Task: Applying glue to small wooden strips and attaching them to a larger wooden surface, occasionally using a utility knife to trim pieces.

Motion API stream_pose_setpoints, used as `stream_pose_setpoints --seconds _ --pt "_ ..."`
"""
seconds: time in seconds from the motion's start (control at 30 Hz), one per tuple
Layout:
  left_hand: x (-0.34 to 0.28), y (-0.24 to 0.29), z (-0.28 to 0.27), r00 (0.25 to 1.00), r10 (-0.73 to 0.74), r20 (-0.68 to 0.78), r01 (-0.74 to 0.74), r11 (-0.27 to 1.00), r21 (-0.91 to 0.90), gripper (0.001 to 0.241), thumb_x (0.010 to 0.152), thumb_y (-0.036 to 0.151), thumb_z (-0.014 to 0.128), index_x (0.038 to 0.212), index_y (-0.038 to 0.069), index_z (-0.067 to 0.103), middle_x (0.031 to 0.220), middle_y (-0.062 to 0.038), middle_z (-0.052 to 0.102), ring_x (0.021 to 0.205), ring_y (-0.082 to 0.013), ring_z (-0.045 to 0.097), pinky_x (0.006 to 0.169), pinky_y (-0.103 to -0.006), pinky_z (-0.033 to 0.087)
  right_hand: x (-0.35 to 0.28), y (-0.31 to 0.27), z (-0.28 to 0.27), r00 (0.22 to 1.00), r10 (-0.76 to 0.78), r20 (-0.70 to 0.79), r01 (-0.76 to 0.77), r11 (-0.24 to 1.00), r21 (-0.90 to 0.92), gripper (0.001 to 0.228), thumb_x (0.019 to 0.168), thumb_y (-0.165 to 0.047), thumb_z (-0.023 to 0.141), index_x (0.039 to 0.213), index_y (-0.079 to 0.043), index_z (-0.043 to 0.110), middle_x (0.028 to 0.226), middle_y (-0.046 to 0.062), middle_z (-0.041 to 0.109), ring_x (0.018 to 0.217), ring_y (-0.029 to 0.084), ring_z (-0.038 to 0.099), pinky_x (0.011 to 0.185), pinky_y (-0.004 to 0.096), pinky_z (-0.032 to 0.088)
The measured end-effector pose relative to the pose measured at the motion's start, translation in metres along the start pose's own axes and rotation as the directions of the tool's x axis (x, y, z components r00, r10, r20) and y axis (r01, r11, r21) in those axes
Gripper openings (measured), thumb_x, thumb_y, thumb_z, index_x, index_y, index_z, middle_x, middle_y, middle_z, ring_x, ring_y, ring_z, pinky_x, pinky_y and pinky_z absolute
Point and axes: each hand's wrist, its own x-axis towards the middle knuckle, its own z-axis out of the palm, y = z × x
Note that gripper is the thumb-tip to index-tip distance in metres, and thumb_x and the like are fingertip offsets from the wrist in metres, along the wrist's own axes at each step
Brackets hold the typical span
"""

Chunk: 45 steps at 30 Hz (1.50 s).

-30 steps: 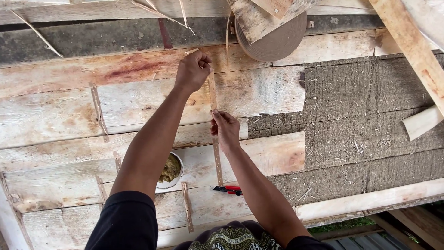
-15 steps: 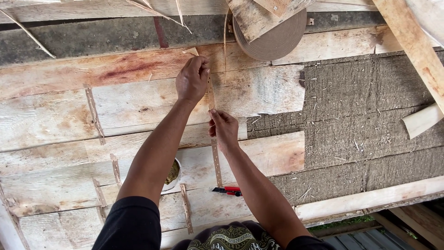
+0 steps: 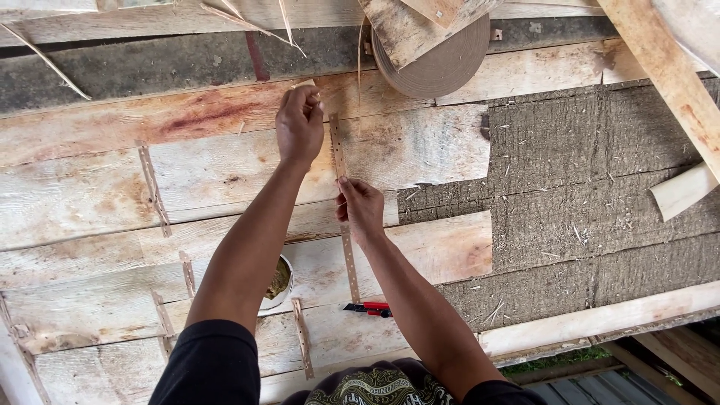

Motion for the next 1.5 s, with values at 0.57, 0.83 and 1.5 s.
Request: stream_pose_setpoints --seconds 0.57,0.83,1.5 --pt "-0.035 -0.016 -0.040 0.664 0.116 0.739 -0.596 0.679 0.429 0.061 0.106 0.058 0.035 0.162 0.034 0.028 0.173 0.014 0.016 0.161 -0.0249 0.001 0.122 -0.0755 -0.004 0.000 0.000 0.000 1.000 0.001 0.019 -0.001 1.000 -0.010 0.025 0.096 -0.026 0.076 0.097 -0.001 0.076 0.064 0.014 0.065 0.043 0.019 0.064 0.037 0.030 0.057" --pt "-0.036 -0.031 -0.042 0.614 0.174 0.770 -0.665 0.640 0.386 0.067 0.101 0.067 0.033 0.161 0.039 0.029 0.173 0.013 0.017 0.161 -0.0246 0.005 0.124 -0.0730 0.000 0.000 -0.003 -0.007 1.000 0.018 0.022 -0.018 1.000 -0.002 0.026 0.095 -0.028 0.076 0.096 -0.003 0.075 0.063 0.014 0.065 0.043 0.019 0.064 0.038 0.031 0.058" --pt "-0.025 -0.016 -0.056 0.498 0.081 0.863 -0.680 0.654 0.331 0.085 0.075 0.087 0.052 0.151 0.050 0.040 0.176 0.013 0.003 0.161 -0.0283 -0.007 0.122 -0.0753 -0.005 0.008 -0.014 -0.084 0.958 -0.280 0.069 0.278 0.960 0.036 0.025 0.103 -0.029 0.070 0.103 -0.005 0.075 0.072 0.007 0.060 0.056 0.014 0.065 0.054 0.027 0.058"
